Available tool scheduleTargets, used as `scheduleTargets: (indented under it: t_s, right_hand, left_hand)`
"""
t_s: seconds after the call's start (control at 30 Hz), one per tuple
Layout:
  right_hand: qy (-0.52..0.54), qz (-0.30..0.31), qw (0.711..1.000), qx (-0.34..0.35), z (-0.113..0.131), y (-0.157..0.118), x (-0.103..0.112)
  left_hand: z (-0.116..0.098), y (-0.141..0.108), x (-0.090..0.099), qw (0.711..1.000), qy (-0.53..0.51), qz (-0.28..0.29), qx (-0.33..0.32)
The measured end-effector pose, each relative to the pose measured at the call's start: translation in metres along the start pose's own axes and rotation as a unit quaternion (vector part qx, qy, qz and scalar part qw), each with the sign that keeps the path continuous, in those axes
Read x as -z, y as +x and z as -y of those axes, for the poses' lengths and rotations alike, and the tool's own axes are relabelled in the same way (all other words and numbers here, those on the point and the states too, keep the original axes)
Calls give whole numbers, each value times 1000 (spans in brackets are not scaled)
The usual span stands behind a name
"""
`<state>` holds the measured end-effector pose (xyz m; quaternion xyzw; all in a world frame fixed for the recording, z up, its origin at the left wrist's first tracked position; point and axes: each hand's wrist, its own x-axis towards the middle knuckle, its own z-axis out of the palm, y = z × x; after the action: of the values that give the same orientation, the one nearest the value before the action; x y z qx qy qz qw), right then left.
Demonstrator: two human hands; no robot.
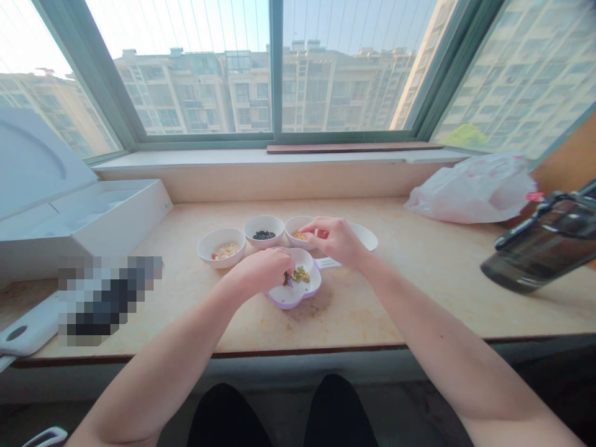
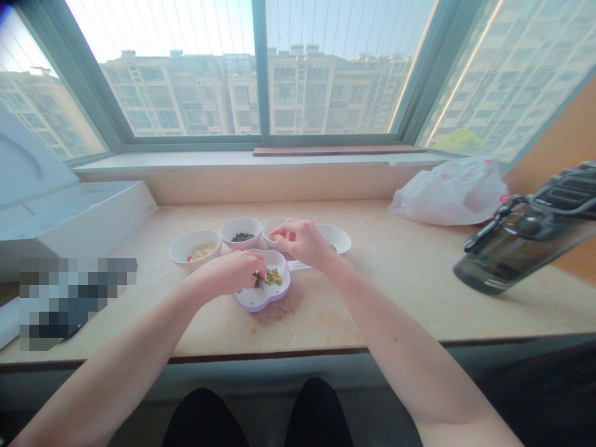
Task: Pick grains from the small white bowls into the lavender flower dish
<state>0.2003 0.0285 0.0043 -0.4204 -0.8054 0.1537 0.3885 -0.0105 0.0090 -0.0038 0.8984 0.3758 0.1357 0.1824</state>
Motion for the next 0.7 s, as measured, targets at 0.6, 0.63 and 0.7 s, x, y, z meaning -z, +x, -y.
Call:
scheduleTargets:
  t_s: [0.6,0.63,0.7]
  right_hand:
    - [6,-22,1000,-15,-4,3,5]
    - [5,-24,1000,-14,-5,3,6]
    - [-2,-29,1000,-10,-7,4,8]
  left_hand:
    - [6,4,3,998,56,8,-9]
    - [8,3,4,999,43,2,-11]
    - [10,2,8,1000,26,-7,-15]
